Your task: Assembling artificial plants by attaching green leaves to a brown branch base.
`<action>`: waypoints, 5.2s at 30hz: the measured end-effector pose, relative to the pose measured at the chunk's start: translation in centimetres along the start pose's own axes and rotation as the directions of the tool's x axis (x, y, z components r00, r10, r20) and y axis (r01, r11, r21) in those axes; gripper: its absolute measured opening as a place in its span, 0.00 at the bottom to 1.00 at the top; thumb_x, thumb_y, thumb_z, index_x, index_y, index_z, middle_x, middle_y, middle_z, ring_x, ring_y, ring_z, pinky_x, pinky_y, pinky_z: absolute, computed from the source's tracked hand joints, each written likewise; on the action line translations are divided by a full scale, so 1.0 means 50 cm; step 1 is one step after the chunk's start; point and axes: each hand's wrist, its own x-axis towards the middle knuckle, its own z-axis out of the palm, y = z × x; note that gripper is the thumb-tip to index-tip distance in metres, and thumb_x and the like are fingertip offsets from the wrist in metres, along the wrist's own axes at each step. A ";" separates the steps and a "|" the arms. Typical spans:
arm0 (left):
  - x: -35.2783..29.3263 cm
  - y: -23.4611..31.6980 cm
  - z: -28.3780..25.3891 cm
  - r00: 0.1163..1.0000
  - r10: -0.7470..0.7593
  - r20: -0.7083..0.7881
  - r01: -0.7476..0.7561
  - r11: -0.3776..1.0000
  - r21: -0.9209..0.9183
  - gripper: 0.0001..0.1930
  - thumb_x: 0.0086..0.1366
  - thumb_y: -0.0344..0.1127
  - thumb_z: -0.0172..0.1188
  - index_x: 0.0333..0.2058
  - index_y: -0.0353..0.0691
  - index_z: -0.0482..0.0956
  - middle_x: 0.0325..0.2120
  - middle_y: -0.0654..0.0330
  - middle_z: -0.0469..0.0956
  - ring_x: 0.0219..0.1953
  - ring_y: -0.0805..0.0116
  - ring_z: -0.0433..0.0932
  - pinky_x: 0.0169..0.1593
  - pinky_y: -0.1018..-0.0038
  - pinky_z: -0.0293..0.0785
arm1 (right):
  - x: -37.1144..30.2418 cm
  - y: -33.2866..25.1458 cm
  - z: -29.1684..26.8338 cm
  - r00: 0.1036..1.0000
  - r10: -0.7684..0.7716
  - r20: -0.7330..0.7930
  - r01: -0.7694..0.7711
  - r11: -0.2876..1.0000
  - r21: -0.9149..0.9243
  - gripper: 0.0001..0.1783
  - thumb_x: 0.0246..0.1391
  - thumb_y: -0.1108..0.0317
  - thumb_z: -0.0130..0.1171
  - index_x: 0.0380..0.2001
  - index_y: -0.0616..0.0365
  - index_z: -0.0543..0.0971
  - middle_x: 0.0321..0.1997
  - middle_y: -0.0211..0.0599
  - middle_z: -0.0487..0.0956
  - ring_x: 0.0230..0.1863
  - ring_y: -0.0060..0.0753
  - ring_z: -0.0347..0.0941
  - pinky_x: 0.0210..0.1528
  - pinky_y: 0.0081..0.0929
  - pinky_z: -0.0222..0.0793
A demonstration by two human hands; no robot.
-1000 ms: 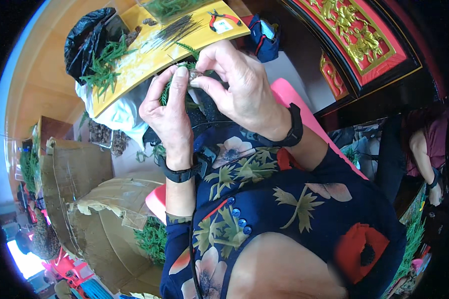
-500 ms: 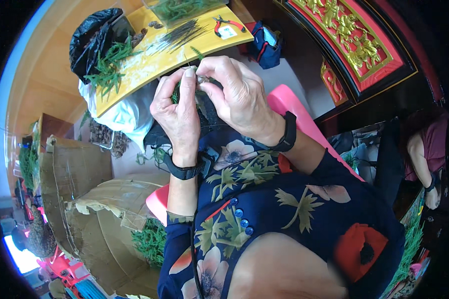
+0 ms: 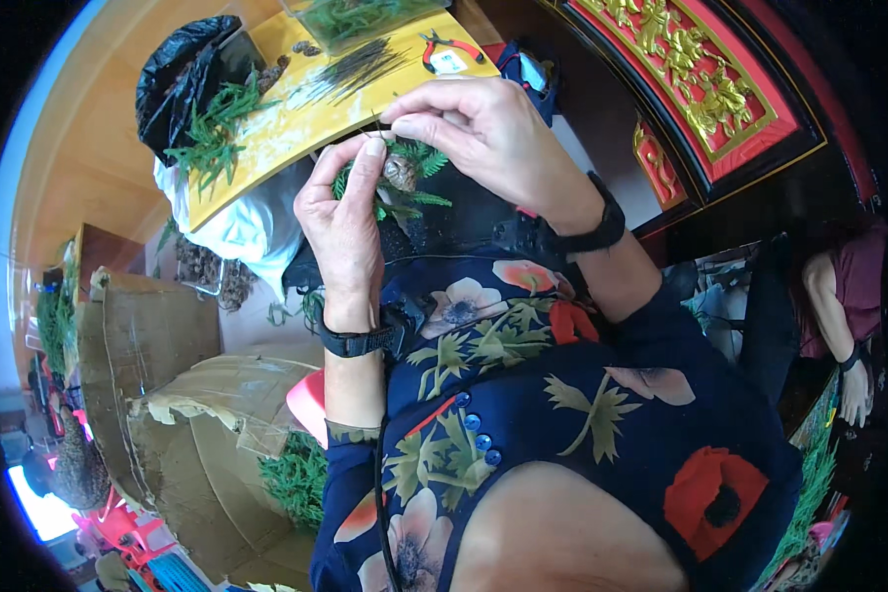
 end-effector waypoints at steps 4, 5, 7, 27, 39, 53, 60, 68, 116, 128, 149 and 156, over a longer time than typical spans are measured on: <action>0.002 0.002 -0.004 0.994 -0.063 0.091 0.066 0.997 -0.036 0.07 0.59 0.29 0.59 0.36 0.34 0.79 0.30 0.67 0.77 0.32 0.83 0.70 0.38 0.85 0.65 | 0.020 0.037 0.017 0.992 0.050 0.113 -0.087 0.933 0.349 0.08 0.50 0.72 0.58 0.33 0.64 0.80 0.31 0.34 0.78 0.32 0.17 0.73 0.36 0.14 0.68; 0.004 0.002 -0.008 0.989 -0.090 0.117 0.096 0.994 -0.045 0.07 0.59 0.29 0.58 0.36 0.34 0.78 0.30 0.67 0.76 0.32 0.83 0.70 0.38 0.86 0.65 | 0.023 0.038 0.012 0.992 0.005 0.123 -0.046 0.942 0.333 0.07 0.50 0.73 0.59 0.33 0.63 0.80 0.31 0.34 0.78 0.32 0.18 0.73 0.37 0.14 0.68; 0.012 0.002 -0.017 0.976 -0.140 0.169 0.152 0.986 -0.062 0.06 0.60 0.30 0.58 0.35 0.35 0.78 0.29 0.68 0.76 0.31 0.83 0.70 0.37 0.86 0.65 | 0.031 0.037 0.003 0.985 -0.087 0.148 0.040 0.954 0.298 0.07 0.48 0.74 0.59 0.32 0.63 0.80 0.30 0.34 0.78 0.34 0.22 0.74 0.39 0.15 0.68; 0.044 -0.006 -0.101 0.766 -0.290 0.573 0.430 0.894 -0.122 0.09 0.61 0.35 0.57 0.35 0.35 0.76 0.28 0.67 0.76 0.31 0.82 0.70 0.38 0.84 0.65 | 0.116 0.014 -0.002 0.728 -0.374 0.575 0.294 0.928 0.230 0.07 0.47 0.71 0.59 0.28 0.64 0.78 0.29 0.36 0.77 0.31 0.31 0.73 0.36 0.24 0.68; 0.034 0.007 -0.080 0.918 -0.273 0.287 0.225 0.956 0.189 0.07 0.59 0.31 0.55 0.31 0.34 0.77 0.24 0.67 0.76 0.25 0.81 0.70 0.33 0.83 0.66 | 0.085 0.008 0.021 0.869 -0.142 0.475 0.322 0.890 -0.323 0.09 0.45 0.68 0.62 0.28 0.63 0.78 0.26 0.34 0.76 0.28 0.28 0.72 0.33 0.23 0.67; 0.046 0.017 -0.089 0.941 -0.226 0.251 0.242 0.970 -0.032 0.07 0.55 0.30 0.55 0.29 0.33 0.79 0.26 0.65 0.78 0.27 0.78 0.71 0.37 0.81 0.65 | 0.123 0.023 0.004 0.775 -0.459 0.435 0.491 0.870 0.042 0.17 0.43 0.65 0.63 0.40 0.53 0.78 0.39 0.32 0.75 0.34 0.28 0.71 0.38 0.23 0.67; 0.047 0.017 -0.097 0.920 -0.210 0.331 0.276 0.947 -0.166 0.07 0.55 0.29 0.54 0.30 0.33 0.79 0.27 0.62 0.78 0.31 0.76 0.73 0.40 0.82 0.66 | 0.131 -0.002 0.001 0.725 -0.562 0.398 0.635 0.769 -0.071 0.12 0.45 0.66 0.61 0.37 0.50 0.79 0.41 0.32 0.75 0.39 0.33 0.72 0.42 0.27 0.64; 0.043 0.005 -0.095 0.885 -0.298 0.358 0.443 0.774 -0.453 0.08 0.56 0.30 0.54 0.33 0.32 0.77 0.30 0.59 0.78 0.32 0.73 0.75 0.40 0.80 0.69 | 0.140 0.003 0.000 0.669 -0.586 0.457 0.675 0.737 -0.043 0.07 0.47 0.65 0.59 0.31 0.52 0.79 0.41 0.30 0.76 0.39 0.32 0.71 0.43 0.29 0.63; 0.039 0.018 -0.072 0.961 0.197 0.196 -0.277 0.629 0.726 0.04 0.54 0.32 0.59 0.28 0.39 0.79 0.26 0.59 0.76 0.30 0.68 0.72 0.37 0.76 0.66 | 0.114 0.038 0.042 0.845 -0.276 0.458 0.395 0.900 -0.187 0.10 0.49 0.64 0.56 0.23 0.59 0.77 0.23 0.39 0.76 0.25 0.40 0.71 0.28 0.33 0.64; 0.051 -0.032 -0.084 0.987 -0.138 -0.077 0.150 0.974 0.171 0.07 0.52 0.30 0.64 0.31 0.35 0.81 0.27 0.63 0.79 0.30 0.77 0.73 0.37 0.82 0.66 | 0.174 0.364 0.059 0.806 0.592 -0.026 -0.360 0.454 -0.815 0.48 0.32 0.27 0.54 0.47 0.57 0.75 0.51 0.49 0.73 0.53 0.46 0.68 0.54 0.39 0.61; 0.048 -0.012 -0.083 0.985 -0.111 -0.135 0.114 0.993 0.017 0.07 0.54 0.29 0.63 0.32 0.34 0.79 0.29 0.65 0.77 0.33 0.80 0.72 0.42 0.84 0.65 | 0.190 0.419 0.049 0.660 0.690 -0.296 -0.640 0.311 -0.703 0.30 0.46 0.48 0.53 0.49 0.56 0.71 0.54 0.44 0.70 0.56 0.42 0.66 0.55 0.36 0.62; 0.051 0.012 -0.098 0.986 -0.157 -0.051 0.150 0.982 -0.116 0.08 0.56 0.29 0.61 0.35 0.35 0.78 0.30 0.64 0.78 0.34 0.79 0.73 0.43 0.83 0.65 | 0.136 0.238 0.038 0.946 0.318 0.069 -0.291 0.921 -0.258 0.22 0.46 0.61 0.53 0.43 0.61 0.71 0.43 0.45 0.74 0.46 0.40 0.71 0.51 0.31 0.65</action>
